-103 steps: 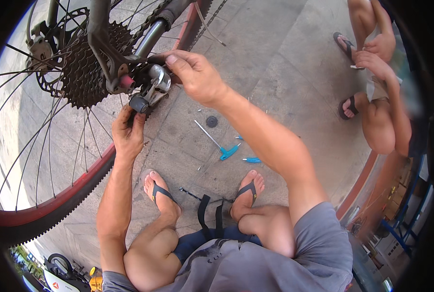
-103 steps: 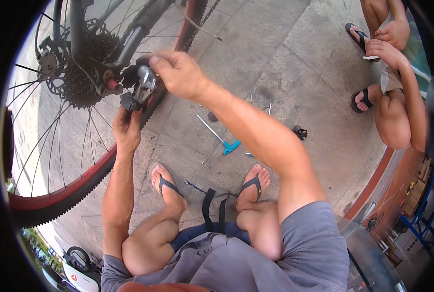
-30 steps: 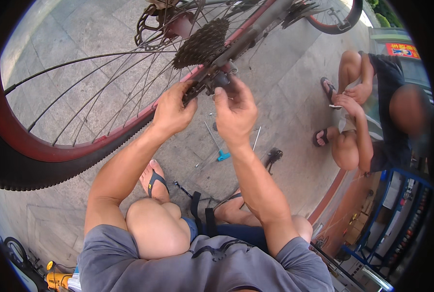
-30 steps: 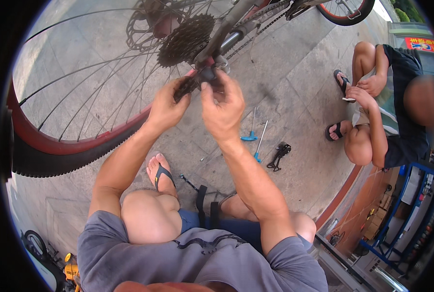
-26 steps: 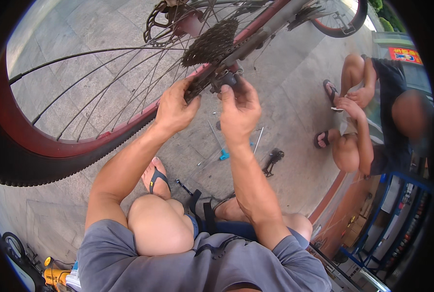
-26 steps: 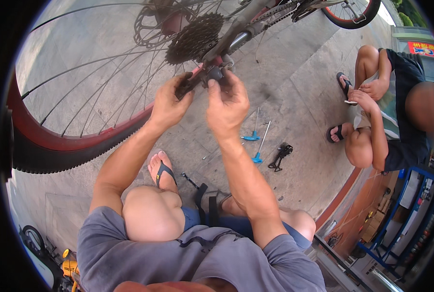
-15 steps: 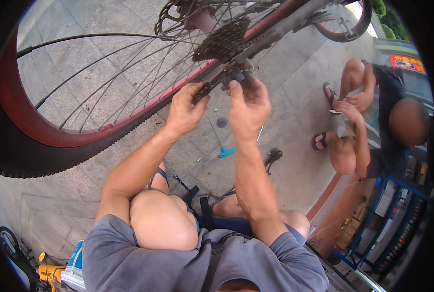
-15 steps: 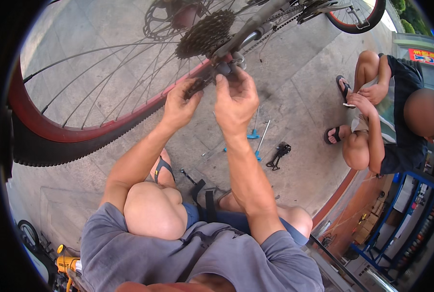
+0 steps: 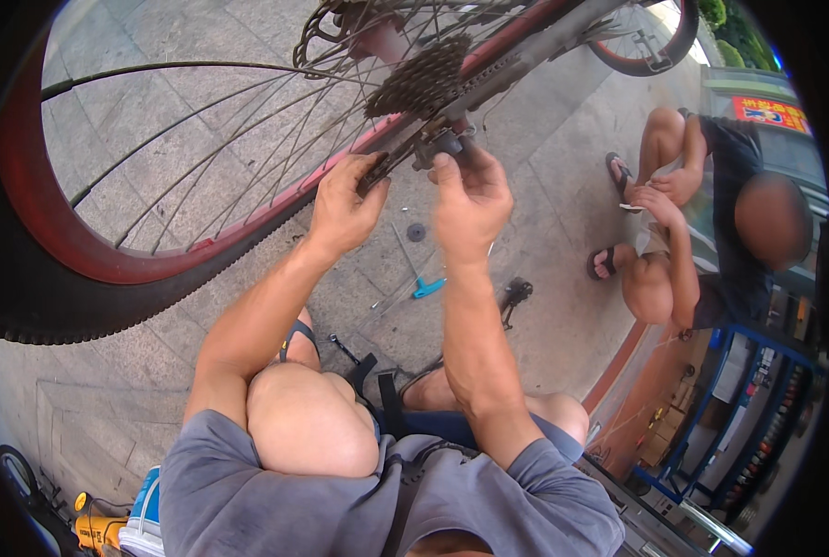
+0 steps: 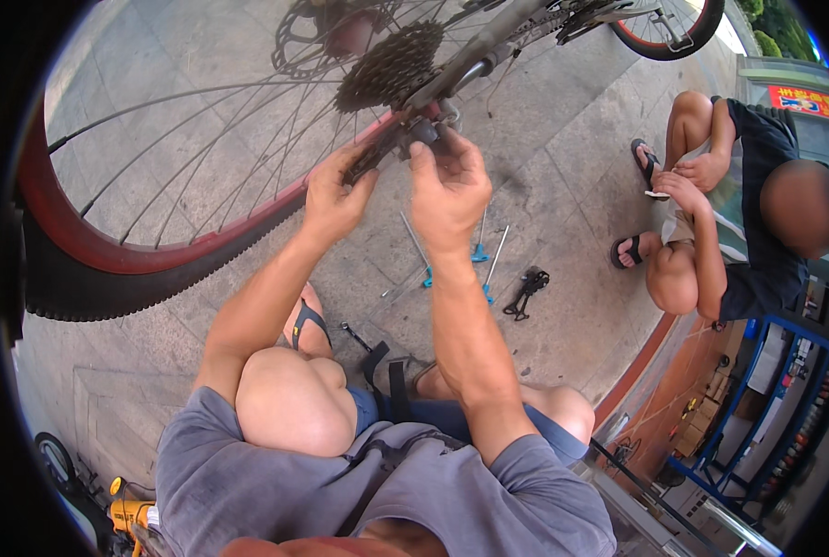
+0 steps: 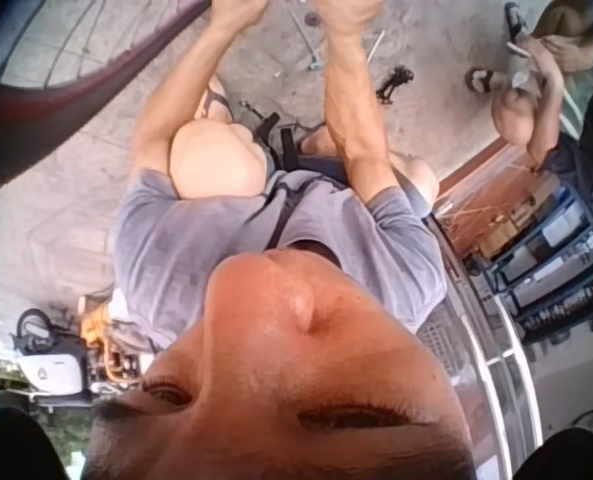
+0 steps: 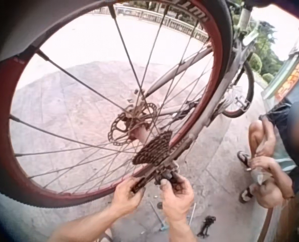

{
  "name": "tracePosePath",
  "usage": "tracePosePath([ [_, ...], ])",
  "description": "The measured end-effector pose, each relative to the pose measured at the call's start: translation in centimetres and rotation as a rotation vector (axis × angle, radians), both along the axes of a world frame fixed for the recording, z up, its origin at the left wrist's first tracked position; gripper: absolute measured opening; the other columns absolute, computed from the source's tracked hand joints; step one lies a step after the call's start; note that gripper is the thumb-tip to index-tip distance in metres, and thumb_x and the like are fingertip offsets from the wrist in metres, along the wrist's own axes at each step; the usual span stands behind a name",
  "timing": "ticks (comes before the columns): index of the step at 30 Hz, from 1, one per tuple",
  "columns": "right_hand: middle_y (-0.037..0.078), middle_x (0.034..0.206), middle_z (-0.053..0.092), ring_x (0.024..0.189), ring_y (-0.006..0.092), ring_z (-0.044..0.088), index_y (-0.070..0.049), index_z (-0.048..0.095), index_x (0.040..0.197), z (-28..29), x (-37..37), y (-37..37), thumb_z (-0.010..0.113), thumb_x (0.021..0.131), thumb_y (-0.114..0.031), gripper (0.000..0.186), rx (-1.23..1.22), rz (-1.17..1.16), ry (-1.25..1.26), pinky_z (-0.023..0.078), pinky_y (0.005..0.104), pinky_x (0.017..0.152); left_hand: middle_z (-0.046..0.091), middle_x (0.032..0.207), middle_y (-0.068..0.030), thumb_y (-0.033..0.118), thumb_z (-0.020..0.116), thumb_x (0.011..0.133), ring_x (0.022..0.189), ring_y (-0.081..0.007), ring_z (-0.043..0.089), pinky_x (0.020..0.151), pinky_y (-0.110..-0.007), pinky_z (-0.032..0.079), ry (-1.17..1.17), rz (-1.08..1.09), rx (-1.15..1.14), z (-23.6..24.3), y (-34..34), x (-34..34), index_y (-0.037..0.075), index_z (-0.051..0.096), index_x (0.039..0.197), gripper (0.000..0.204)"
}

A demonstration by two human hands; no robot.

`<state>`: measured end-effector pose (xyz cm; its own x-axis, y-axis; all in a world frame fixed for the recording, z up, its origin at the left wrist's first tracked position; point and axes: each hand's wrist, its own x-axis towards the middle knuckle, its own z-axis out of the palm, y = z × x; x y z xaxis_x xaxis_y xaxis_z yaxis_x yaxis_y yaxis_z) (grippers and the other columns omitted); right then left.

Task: The person is repairing a bicycle's rear derailleur. They use a blue T-handle hex wrench to tighten screws and adjust the derailleur mechanism while seated on the ground.

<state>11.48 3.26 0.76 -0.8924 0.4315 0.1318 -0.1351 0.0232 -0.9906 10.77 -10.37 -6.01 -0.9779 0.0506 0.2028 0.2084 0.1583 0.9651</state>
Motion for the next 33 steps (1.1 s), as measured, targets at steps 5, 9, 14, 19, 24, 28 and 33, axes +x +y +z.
tracePosePath([
  [5, 0.012, 0.097, 0.069, 0.077, 0.0141, 0.066, 0.009, 0.059, 0.11, 1.8, -0.1, 0.0, 0.071, 0.087, -0.001, 0.028, -0.084, -0.003, -0.104, 0.057, 0.0265, 0.068, 0.067, 0.095, -0.0195, 0.009, 0.069, 0.08, 0.085, -0.0311, 0.068, 0.075, -0.035, 0.053, 0.018, 0.024, -0.07, 1.8, -0.9, 1.0, -0.006, 0.065, 0.11, 0.034],
  [9, 0.011, 0.096, 0.068, 0.079, 0.014, 0.066, 0.008, 0.059, 0.11, 2.0, 0.0, 0.4, 0.072, 0.086, -0.003, 0.029, -0.029, 0.036, -0.157, 0.058, 0.027, 0.066, 0.068, 0.096, -0.0197, 0.008, 0.069, 0.08, 0.087, -0.0313, 0.068, 0.076, -0.035, 0.053, 0.049, 0.02, -0.07, 1.5, -1.2, 0.9, -0.006, 0.065, 0.109, 0.033],
  [14, 0.011, 0.097, 0.068, 0.081, 0.0143, 0.067, 0.008, 0.059, 0.11, 2.3, -0.3, 0.9, 0.072, 0.086, -0.003, 0.03, -0.021, 0.086, -0.22, 0.059, 0.0273, 0.065, 0.069, 0.105, -0.0198, 0.004, 0.068, 0.08, 0.094, -0.0329, 0.069, 0.082, -0.035, 0.054, 0.135, 0.032, -0.099, 1.7, -1.7, 1.1, -0.005, 0.065, 0.11, 0.031],
  [19, 0.011, 0.098, 0.068, 0.081, 0.0136, 0.066, 0.008, 0.057, 0.112, 2.0, 0.2, 0.4, 0.072, 0.087, -0.005, 0.033, -0.04, 0.132, -0.204, 0.058, 0.0263, 0.064, 0.069, 0.109, -0.0208, 0.001, 0.067, 0.08, 0.098, -0.0346, 0.068, 0.084, -0.036, 0.054, 0.136, -0.005, -0.141, 2.4, -2.8, 1.4, -0.004, 0.064, 0.111, 0.031],
  [24, 0.01, 0.099, 0.067, 0.081, 0.0131, 0.065, 0.007, 0.056, 0.112, 1.9, 0.5, -0.4, 0.073, 0.088, -0.008, 0.033, -0.011, 0.087, -0.198, 0.057, 0.0251, 0.067, 0.067, 0.109, -0.0214, 0.0, 0.068, 0.079, 0.095, -0.0369, 0.068, 0.082, -0.037, 0.054, 0.181, -0.031, -0.178, 2.6, -3.3, 1.4, -0.005, 0.063, 0.112, 0.034],
  [28, 0.012, 0.107, 0.065, 0.092, 0.0174, 0.065, 0.006, 0.058, 0.112, 0.6, 0.2, 0.4, 0.074, 0.086, -0.009, 0.034, 0.259, 0.036, -0.057, 0.056, 0.0293, 0.078, 0.067, 0.105, -0.0208, -0.001, 0.068, 0.078, 0.09, -0.0371, 0.067, 0.08, -0.038, 0.054, 0.271, -0.032, -0.212, 2.7, -3.2, 1.1, -0.004, 0.061, 0.115, 0.037],
  [33, 0.019, 0.119, 0.059, 0.099, 0.0255, 0.065, 0.005, 0.061, 0.109, -0.3, -0.5, 1.7, 0.076, 0.08, -0.015, 0.038, 0.081, 0.176, -0.075, 0.054, 0.0379, 0.089, 0.066, 0.1, -0.0203, -0.001, 0.067, 0.079, 0.089, -0.0346, 0.066, 0.078, -0.037, 0.052, 0.172, -0.101, -0.238, 3.1, -3.6, 0.9, -0.005, 0.062, 0.114, 0.035],
])
